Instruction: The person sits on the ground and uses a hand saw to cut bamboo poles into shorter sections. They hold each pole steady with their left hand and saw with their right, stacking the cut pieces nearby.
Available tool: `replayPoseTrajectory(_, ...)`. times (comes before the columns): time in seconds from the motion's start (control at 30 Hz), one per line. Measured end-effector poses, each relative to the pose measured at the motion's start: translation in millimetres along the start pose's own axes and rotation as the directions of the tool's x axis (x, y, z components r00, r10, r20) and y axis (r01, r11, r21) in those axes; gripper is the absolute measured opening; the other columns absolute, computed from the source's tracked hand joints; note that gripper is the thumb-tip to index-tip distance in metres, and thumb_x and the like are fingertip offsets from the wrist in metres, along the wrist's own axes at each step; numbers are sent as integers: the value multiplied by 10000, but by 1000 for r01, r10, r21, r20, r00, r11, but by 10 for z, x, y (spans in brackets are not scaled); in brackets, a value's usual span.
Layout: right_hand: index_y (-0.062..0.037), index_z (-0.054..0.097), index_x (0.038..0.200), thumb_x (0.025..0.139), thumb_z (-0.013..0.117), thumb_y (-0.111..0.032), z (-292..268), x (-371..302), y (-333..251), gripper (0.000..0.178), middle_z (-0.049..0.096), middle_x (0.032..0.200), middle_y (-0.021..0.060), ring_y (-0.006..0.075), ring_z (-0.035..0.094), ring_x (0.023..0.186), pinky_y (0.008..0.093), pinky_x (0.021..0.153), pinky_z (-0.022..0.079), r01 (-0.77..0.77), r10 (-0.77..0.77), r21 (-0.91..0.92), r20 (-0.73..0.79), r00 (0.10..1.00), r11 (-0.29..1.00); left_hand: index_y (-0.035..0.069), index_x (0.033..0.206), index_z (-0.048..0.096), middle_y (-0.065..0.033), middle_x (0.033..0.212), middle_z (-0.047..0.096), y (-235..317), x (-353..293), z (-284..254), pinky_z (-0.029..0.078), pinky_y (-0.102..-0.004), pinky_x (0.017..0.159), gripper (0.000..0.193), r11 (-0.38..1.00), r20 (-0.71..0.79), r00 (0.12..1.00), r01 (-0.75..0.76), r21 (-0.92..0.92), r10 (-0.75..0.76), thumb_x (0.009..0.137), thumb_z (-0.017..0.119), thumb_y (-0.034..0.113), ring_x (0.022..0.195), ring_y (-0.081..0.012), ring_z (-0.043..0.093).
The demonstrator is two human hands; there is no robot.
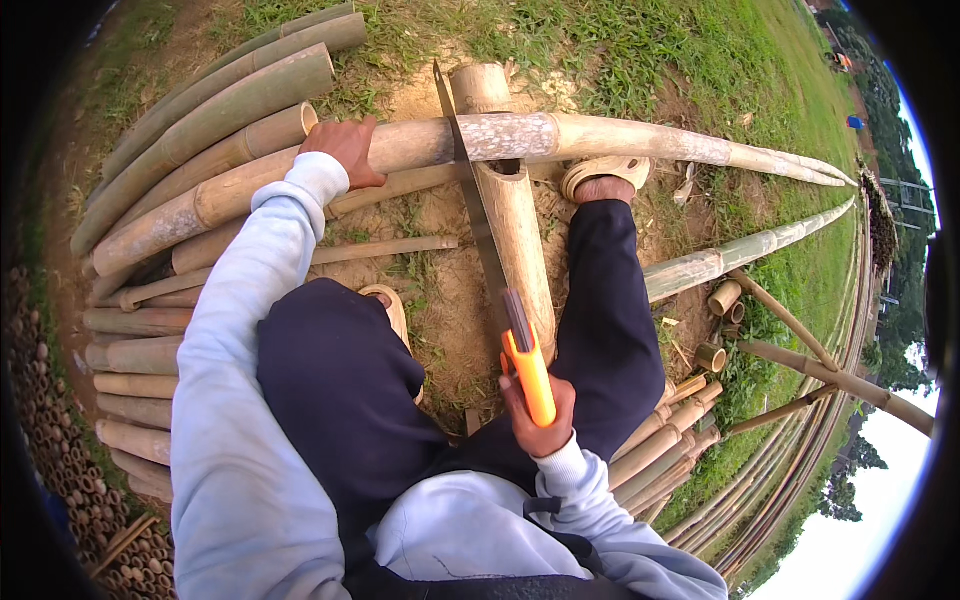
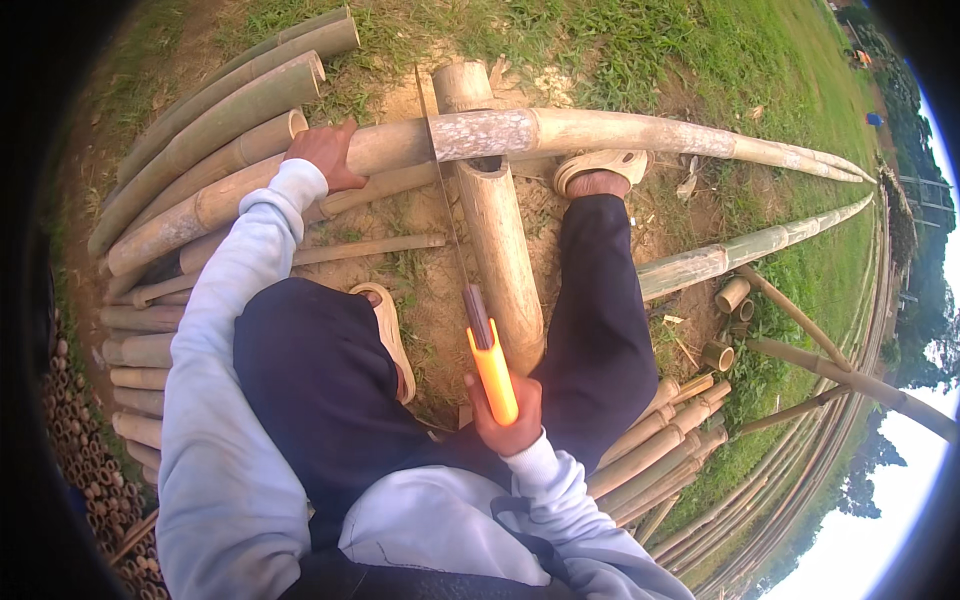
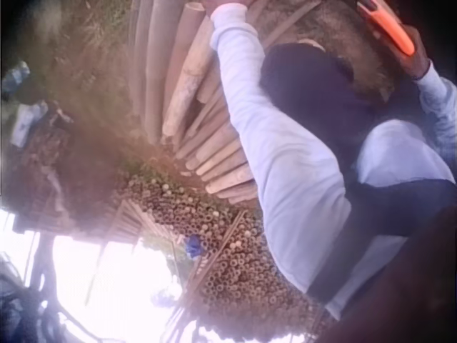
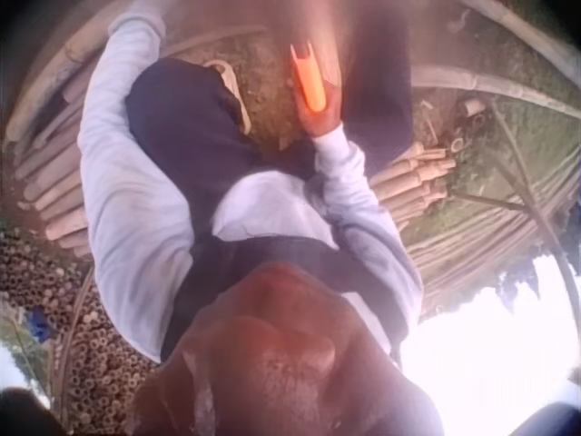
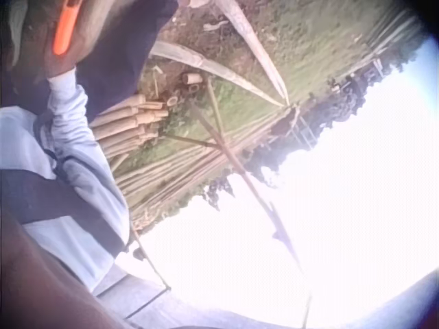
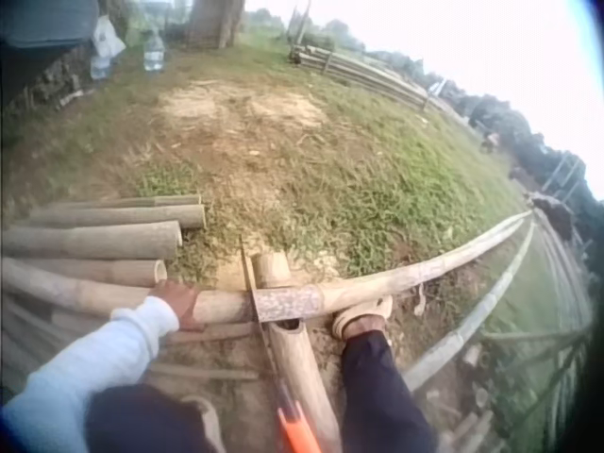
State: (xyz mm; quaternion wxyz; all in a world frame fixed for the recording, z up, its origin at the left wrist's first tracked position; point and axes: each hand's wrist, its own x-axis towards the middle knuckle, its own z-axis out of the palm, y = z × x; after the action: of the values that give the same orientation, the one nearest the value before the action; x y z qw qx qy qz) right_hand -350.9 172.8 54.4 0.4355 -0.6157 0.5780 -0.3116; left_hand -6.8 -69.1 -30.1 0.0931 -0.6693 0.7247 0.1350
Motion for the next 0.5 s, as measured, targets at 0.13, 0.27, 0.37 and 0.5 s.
replayPoseTrajectory(0.13,43,644,833,966,746,-123,429,1111,-63,236,547,614,46,108,488,588,327,559,428,-49,46,103,27,999,993,34,1170,601,-208,1023,749,41,3,-50,584,-504,895,713,999,3,999,-36,14,36,718,840,530,987,-409,731)
replayPoseTrajectory(0.27,38,694,971,963,766,-133,130,384,38,186,590,674,23,97,525,628,294,599,466,-187,176,181,76,981,965,40,1178,577,-220,1020,749,-58,-71,-8,585,-503,867,718,1000,-21,1000,-19,4,19,695,837,503,984,-410,728)
replayPoseTrajectory(0.37,29,717,1021,947,737,-60,-281,-640,-13,117,649,694,54,126,615,614,307,610,508,-261,253,90,90,963,961,39,1180,581,-224,1020,748,1,-90,-28,585,-503,873,723,1000,20,999,25,9,-25,693,841,506,991,-410,727)
replayPoseTrajectory(0.5,35,703,969,939,748,-75,-172,-84,-139,123,649,677,79,136,618,616,308,614,502,-98,97,33,14,995,995,26,1194,603,-203,1036,755,-22,-72,4,592,-490,902,728,1000,-15,1000,-4,27,5,727,826,538,983,-394,738)
